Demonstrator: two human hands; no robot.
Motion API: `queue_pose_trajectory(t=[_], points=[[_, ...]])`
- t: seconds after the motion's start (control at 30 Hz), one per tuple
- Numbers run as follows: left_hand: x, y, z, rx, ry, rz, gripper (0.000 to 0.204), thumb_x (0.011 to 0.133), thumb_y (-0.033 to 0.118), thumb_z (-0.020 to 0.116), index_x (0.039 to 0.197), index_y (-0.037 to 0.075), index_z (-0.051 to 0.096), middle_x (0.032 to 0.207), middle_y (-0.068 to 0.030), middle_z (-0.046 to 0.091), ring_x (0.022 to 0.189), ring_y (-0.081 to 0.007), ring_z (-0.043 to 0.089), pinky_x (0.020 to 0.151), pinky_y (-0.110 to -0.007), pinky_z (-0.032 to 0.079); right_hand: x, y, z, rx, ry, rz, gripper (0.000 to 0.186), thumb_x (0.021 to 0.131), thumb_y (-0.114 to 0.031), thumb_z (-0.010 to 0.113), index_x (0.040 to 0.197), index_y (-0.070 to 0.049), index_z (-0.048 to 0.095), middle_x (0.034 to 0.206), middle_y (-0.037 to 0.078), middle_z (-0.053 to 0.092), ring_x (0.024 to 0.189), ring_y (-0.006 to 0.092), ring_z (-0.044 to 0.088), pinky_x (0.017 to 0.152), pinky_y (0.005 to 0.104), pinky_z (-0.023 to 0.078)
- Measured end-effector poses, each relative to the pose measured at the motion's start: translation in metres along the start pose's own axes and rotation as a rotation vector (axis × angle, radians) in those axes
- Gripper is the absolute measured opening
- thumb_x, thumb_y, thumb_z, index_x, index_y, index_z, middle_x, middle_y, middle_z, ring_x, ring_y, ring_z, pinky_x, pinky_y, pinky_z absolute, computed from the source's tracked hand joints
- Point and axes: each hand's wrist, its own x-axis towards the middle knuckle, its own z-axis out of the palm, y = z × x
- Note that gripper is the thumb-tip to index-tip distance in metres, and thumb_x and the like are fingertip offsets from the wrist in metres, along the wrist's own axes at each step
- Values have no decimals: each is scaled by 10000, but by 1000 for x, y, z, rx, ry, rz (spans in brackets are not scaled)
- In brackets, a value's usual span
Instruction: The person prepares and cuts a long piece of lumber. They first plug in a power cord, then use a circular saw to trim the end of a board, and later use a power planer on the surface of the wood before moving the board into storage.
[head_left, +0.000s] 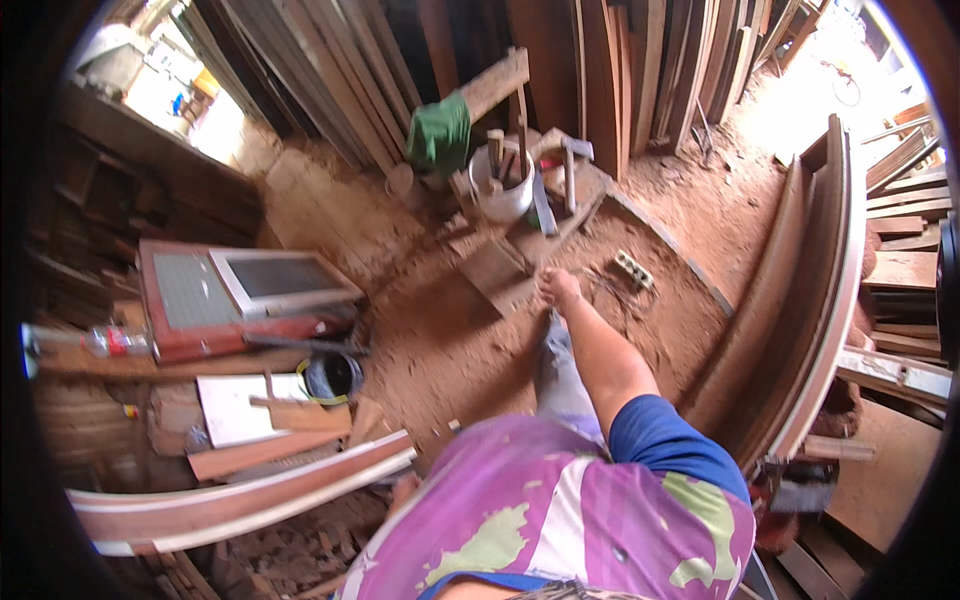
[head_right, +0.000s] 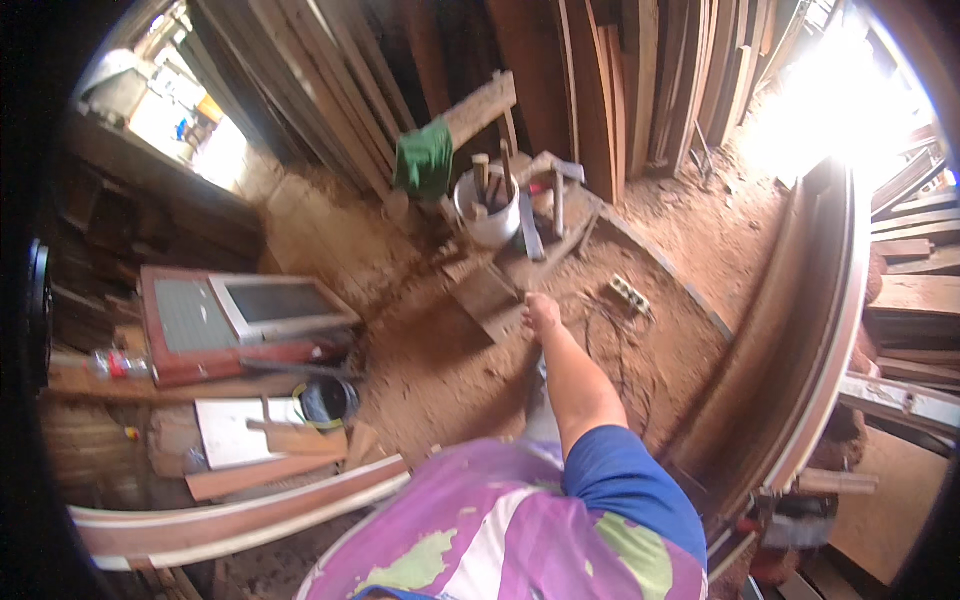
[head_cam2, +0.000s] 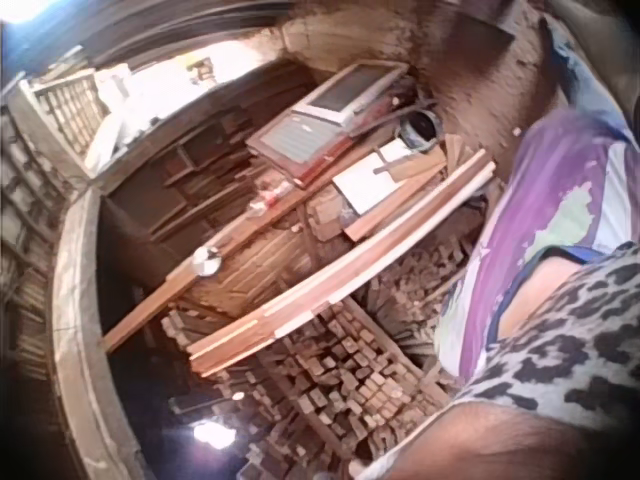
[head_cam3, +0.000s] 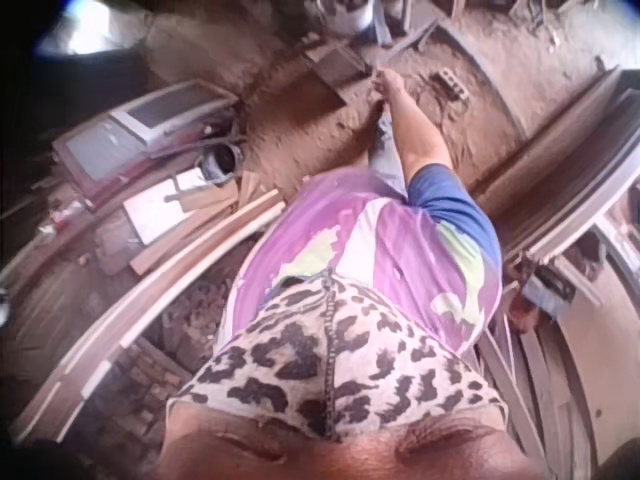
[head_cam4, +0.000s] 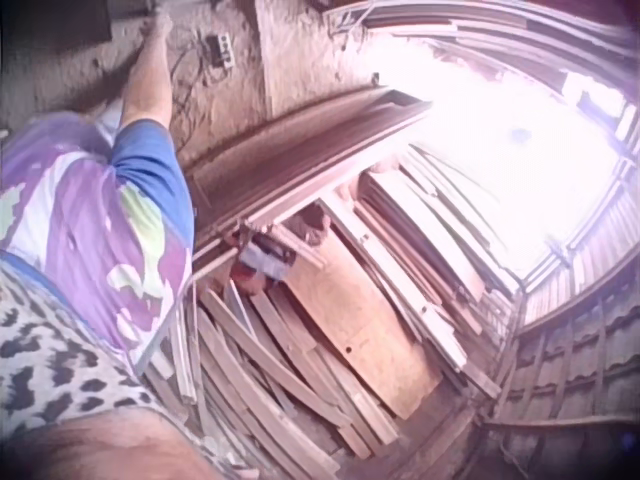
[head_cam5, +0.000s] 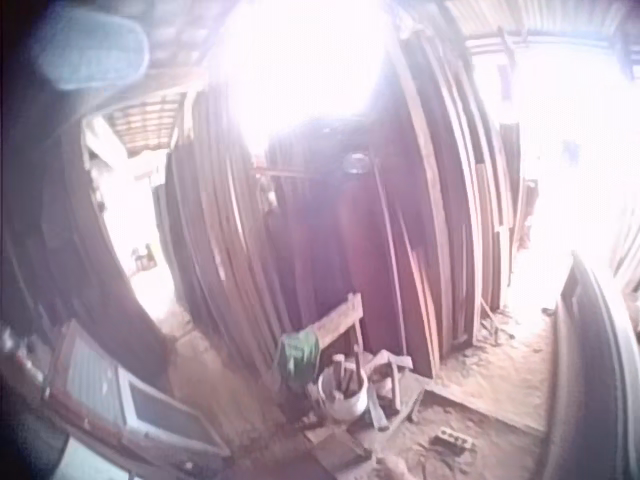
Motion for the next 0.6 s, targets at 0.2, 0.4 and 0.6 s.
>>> queue_pose_trajectory(t=[0.2, 0.4, 0.6], points=[[-4, 90, -65, -1182, -112, -359, 274, 926, 217, 606, 1097, 5, 639, 980, -69, 658, 934, -176, 646, 849, -295, 510, 80, -60, 66, 369, 61, 98, 484, 932, -284, 528, 1355, -77, 416, 1259, 151, 511, 1102, 322, 548, 813, 423, 528], [38, 221, -161, -1213, 57, -680, 296, 920, 213, 618, 1137, 18, 572, 978, -83, 654, 844, -181, 645, 764, -310, 533, 137, -72, 70, 727, 304, 205, 484, 950, -267, 506, 1378, -110, 347, 1266, 142, 475, 1084, 318, 579, 763, 446, 553], [57, 140, -118, -1150, -18, -558, 304, 902, 267, 646, 1081, 27, 597, 962, -47, 651, 866, -150, 630, 773, -289, 514, 181, -91, 84, 359, 531, -199, 344, 906, -108, 522, 1247, -84, 489, 851, 97, 601, 548, 191, 580, 418, 329, 457]])
